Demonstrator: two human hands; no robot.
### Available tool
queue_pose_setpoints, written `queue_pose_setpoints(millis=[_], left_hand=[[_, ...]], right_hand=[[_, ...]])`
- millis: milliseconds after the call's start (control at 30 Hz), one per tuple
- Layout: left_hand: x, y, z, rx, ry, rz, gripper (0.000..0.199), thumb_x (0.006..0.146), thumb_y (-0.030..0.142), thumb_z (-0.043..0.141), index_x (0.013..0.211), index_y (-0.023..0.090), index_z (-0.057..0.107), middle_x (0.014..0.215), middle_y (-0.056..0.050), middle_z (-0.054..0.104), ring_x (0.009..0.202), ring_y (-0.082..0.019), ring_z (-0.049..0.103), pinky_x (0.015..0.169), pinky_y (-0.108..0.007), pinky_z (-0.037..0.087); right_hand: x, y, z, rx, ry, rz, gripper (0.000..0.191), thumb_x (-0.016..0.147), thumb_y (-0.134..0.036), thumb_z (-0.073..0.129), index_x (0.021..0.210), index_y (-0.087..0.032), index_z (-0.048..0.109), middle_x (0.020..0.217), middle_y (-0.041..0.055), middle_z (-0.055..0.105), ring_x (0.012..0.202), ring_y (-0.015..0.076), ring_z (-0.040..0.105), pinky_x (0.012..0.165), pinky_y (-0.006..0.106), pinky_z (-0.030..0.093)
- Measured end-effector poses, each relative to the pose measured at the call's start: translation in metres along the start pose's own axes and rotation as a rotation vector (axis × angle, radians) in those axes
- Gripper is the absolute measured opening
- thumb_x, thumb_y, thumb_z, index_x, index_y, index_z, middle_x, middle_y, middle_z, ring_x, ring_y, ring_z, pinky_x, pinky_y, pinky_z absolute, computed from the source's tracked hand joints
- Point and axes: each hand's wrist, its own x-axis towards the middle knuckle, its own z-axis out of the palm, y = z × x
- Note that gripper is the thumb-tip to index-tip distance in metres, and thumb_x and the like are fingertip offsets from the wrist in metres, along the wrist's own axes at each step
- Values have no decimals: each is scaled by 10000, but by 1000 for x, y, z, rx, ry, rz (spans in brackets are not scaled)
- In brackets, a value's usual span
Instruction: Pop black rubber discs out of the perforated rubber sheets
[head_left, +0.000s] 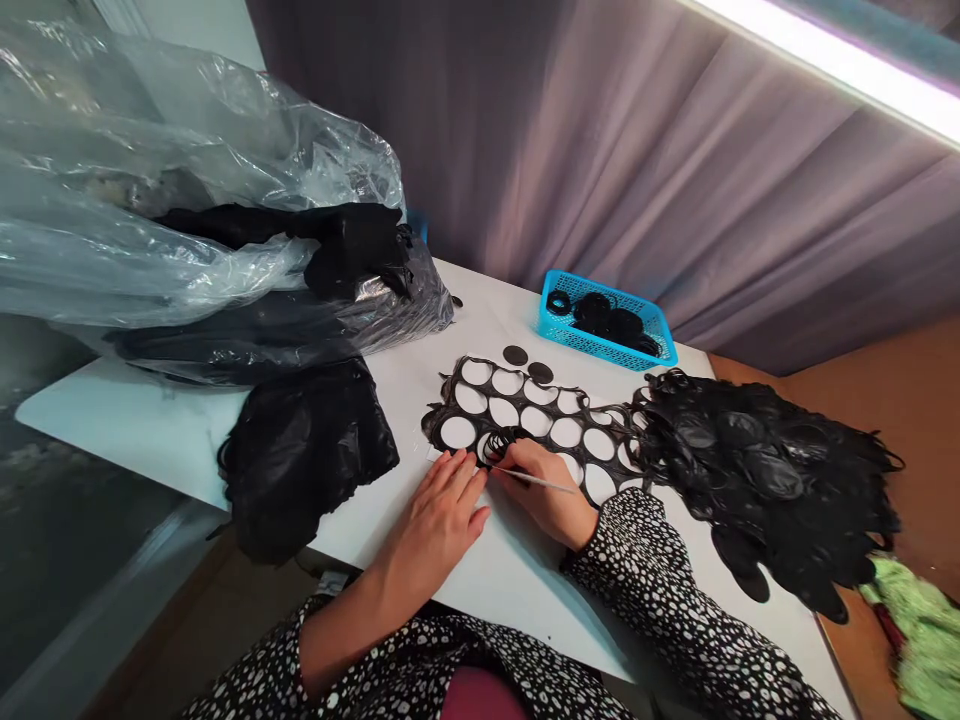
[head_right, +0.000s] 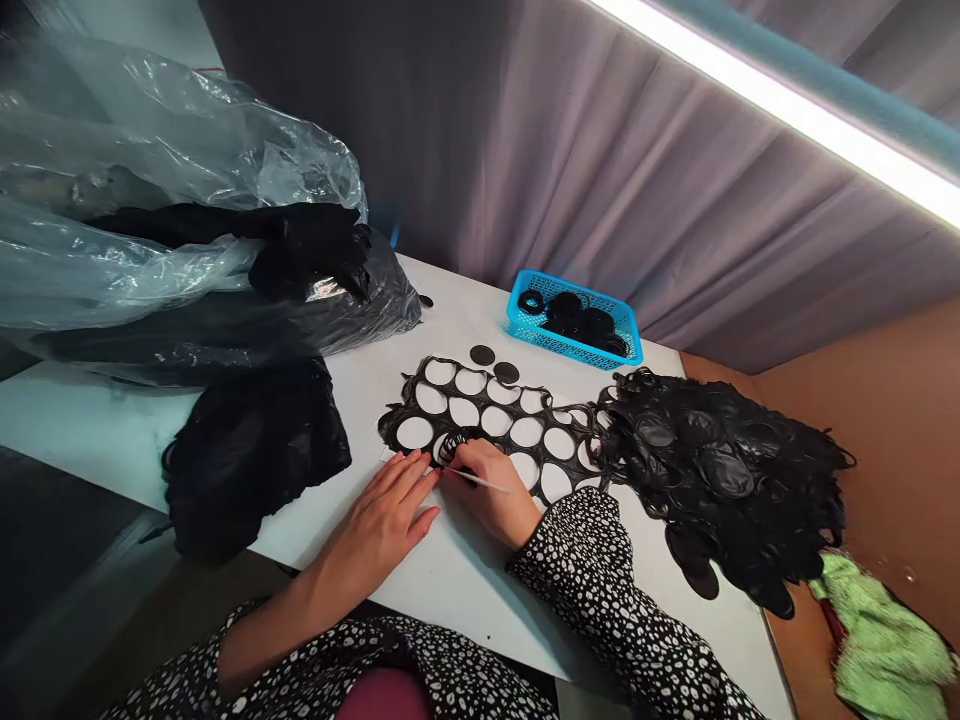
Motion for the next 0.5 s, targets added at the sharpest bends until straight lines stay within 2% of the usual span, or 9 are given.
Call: queue_pose_setpoints(millis=[167,267,333,433,500], left_hand=[[-1,-1,2,-21,13,6,320,968,195,454,1263,116,549,1345,-145,578,1319,-262,485,1113,-459,396],[0,-1,0,-23,10,-1,306,969,208,462,1245,126,564,1321,-133,594,1293,-269,508,1100,-464,410],[0,0,-1,-24,8,-6,312,976,224,460,1257,133,561,1330,-127,589,1293,-269,506,1100,-463,412],[-1,0,-2,-34,12,-12,328,983,228,450,1283,136,547,1356,-120,574,1312,-258,488,1108,-456,408],[-1,-1,-2,-38,14,-15,334,979,228,460,1287,134,548,1357,-122,574,1314,-257,487,1108,-455,408]], right_hand=[[-5,-6,7,-298,-63,-234,181,965,-163,464,808,-209,541,869,84,610,827,227,526,724,342,457],[4,7,-6,-344,25,-236,188,970,-146,420,837,-216,534,874,86,608,846,236,526,739,349,448],[15,24,-26,-355,180,-148,208,975,-167,393,821,-219,523,827,76,595,822,235,524,722,347,431],[29,48,-56,-358,460,115,194,942,-248,462,754,-218,499,762,63,582,745,226,520,666,337,394],[34,53,-65,-233,513,257,211,901,-306,531,712,-219,494,701,39,580,671,203,512,632,323,378]])
